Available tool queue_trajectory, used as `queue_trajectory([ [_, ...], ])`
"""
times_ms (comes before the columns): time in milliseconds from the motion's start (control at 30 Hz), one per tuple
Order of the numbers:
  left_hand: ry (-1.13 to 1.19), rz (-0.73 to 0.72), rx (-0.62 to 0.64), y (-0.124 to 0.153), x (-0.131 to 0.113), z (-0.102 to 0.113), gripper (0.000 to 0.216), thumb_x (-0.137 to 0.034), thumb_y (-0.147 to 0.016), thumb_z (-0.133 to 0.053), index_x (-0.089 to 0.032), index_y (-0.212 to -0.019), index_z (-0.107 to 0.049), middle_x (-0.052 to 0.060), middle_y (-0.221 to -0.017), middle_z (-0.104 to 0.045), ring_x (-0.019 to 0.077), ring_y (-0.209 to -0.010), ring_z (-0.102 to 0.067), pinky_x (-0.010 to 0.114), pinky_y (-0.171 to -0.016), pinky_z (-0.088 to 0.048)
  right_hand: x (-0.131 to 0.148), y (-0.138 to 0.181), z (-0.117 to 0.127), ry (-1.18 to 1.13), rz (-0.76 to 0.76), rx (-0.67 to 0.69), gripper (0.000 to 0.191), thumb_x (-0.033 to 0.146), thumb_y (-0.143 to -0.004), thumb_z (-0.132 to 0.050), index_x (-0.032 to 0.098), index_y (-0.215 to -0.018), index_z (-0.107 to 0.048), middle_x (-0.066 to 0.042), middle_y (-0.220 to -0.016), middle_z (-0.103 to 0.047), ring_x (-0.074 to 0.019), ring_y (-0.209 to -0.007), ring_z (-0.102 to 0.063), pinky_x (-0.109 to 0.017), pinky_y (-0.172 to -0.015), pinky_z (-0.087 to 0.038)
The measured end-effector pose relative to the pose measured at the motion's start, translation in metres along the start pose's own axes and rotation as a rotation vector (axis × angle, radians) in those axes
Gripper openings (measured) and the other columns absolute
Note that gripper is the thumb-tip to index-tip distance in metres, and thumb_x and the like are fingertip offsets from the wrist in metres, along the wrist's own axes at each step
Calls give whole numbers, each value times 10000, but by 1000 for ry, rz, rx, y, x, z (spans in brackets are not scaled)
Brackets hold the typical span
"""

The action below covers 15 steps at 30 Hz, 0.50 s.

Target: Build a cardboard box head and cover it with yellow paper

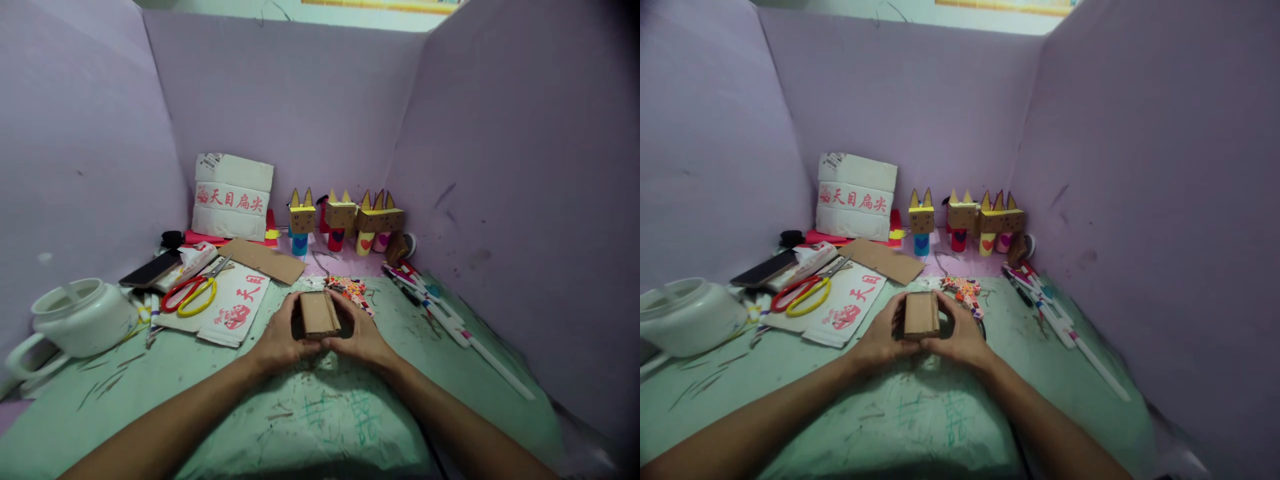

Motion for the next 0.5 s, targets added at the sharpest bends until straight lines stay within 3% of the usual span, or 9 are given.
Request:
queue_trajectory([
  [133, 142, 31, 21, -5, -5, 0, 760, -130, -515, -868, -182, -1206, -555, 147, -1232, -613, 349, -1164, -550, 441, -993, -420, 4, -1, 2, 38, -3, 14, 906, 441, -581, -842, 217, -1377, -471, -136, -1422, -498, -340, -1321, -436, -550, -1108, -279],
  [233, 332, 73, -35, -8, -9, 7, 743, -165, -506, -868, -165, -1188, -572, 131, -1206, -637, 343, -1153, -563, 411, -979, -438, 9, -2, 5, -90, 11, -18, 911, 567, -602, -798, 253, -1386, -455, -123, -1443, -477, -331, -1338, -419, -537, -1106, -291],
  [400, 664, 263, -302, -11, -11, 29, 479, -237, -735, -691, -137, -1186, -564, 109, -1000, -716, 273, -901, -679, 396, -792, -557, 11, -4, 24, -393, -55, -334, 605, 600, -744, -657, 252, -1231, -573, -124, -1286, -613, -328, -1162, -592, -529, -995, -428],
  [500, 707, 354, -331, -13, -13, 35, 447, -311, -861, -549, -143, -1271, -498, 115, -922, -724, 277, -800, -702, 437, -701, -577, 10, -4, 28, -408, -128, -426, 518, 540, -744, -687, 232, -1150, -599, -124, -1179, -665, -312, -1026, -659, -519, -922, -482],
])
Point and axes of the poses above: each hand's wrist, its own y-axis away from the middle knuckle, its own z-axis out of the back of the hand, x = y × z, the point moved 4 cm from there along -y, towards the middle knuckle
